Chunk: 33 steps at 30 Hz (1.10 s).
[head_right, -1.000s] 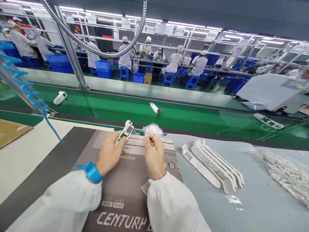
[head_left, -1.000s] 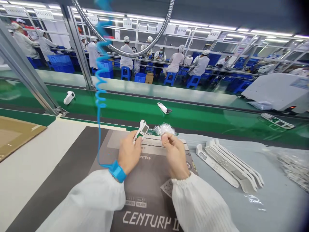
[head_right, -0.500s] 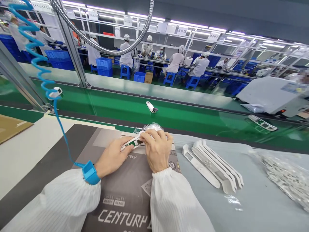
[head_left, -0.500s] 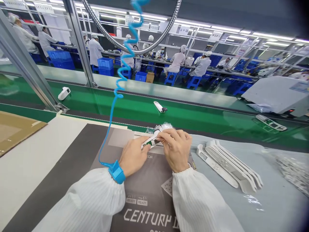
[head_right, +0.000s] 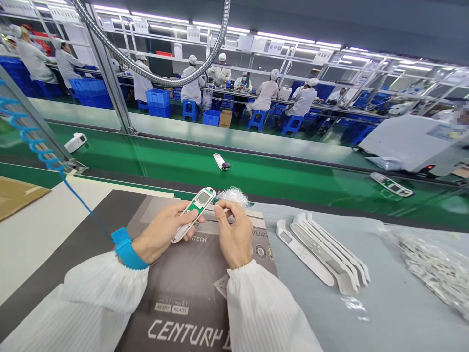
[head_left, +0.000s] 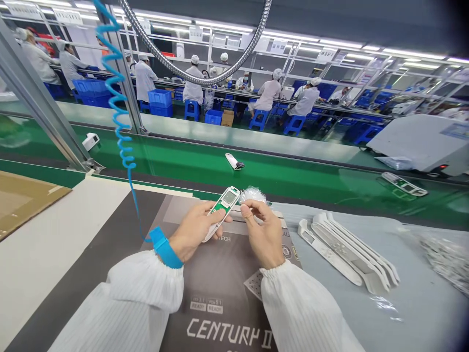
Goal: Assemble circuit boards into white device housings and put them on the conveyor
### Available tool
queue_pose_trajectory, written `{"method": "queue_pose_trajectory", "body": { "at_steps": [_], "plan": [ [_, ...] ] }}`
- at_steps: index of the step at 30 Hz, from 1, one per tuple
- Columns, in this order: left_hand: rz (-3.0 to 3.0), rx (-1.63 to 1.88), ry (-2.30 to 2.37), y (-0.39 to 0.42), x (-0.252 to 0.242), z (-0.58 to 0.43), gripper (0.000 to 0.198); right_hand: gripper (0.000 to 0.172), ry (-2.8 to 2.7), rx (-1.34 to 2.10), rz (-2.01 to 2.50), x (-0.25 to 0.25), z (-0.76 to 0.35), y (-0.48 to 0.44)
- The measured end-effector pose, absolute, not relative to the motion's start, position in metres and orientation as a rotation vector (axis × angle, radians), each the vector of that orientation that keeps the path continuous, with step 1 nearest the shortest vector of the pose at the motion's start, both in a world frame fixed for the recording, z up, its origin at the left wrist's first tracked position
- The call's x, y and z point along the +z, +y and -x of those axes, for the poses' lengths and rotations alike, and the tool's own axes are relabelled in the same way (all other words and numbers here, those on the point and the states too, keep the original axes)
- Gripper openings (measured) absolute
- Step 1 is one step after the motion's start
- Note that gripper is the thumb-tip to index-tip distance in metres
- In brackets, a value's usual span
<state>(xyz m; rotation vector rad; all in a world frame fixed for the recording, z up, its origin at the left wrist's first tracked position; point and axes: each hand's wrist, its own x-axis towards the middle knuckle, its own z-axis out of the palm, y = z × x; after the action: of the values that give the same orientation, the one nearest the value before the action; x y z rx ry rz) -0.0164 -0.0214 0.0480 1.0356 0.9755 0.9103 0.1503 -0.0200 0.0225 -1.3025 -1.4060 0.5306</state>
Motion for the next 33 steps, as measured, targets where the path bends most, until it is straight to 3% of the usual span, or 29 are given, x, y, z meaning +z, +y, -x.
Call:
{"method": "queue_pose_trajectory", "body": {
  "at_steps": [8,14,23,27,30,33],
  "plan": [
    [-1.144,0.911,0.922,-0.027,0.049,0.011,0.032,0.012,-1.352,0.419,1.252,0.028,-0.151,-0.022],
    [-1.381,0.943,1.045,-0.029,0.047,0.013,0.029,0.008,-1.495,0.176,1.212,0.03,-0.157,-0.023],
    [-1.778,0.998,1.353,-0.036,0.049,0.01,0.03,0.004,-1.481,0.149,1.205,0.032,-0.153,-0.026],
    [-1.888,0.972,1.429,-0.04,0.05,0.006,0.033,0.002,-1.571,-0.126,1.196,0.029,-0.153,-0.025],
    [-1.854,0.935,1.4,-0.037,0.046,0.005,0.033,0.014,-1.737,-0.397,1.229,0.03,-0.152,-0.023],
    [-1.743,0.861,1.511,-0.031,0.04,0.006,0.031,0.017,-1.885,-0.421,1.21,0.042,-0.151,-0.002]
  ]
}}
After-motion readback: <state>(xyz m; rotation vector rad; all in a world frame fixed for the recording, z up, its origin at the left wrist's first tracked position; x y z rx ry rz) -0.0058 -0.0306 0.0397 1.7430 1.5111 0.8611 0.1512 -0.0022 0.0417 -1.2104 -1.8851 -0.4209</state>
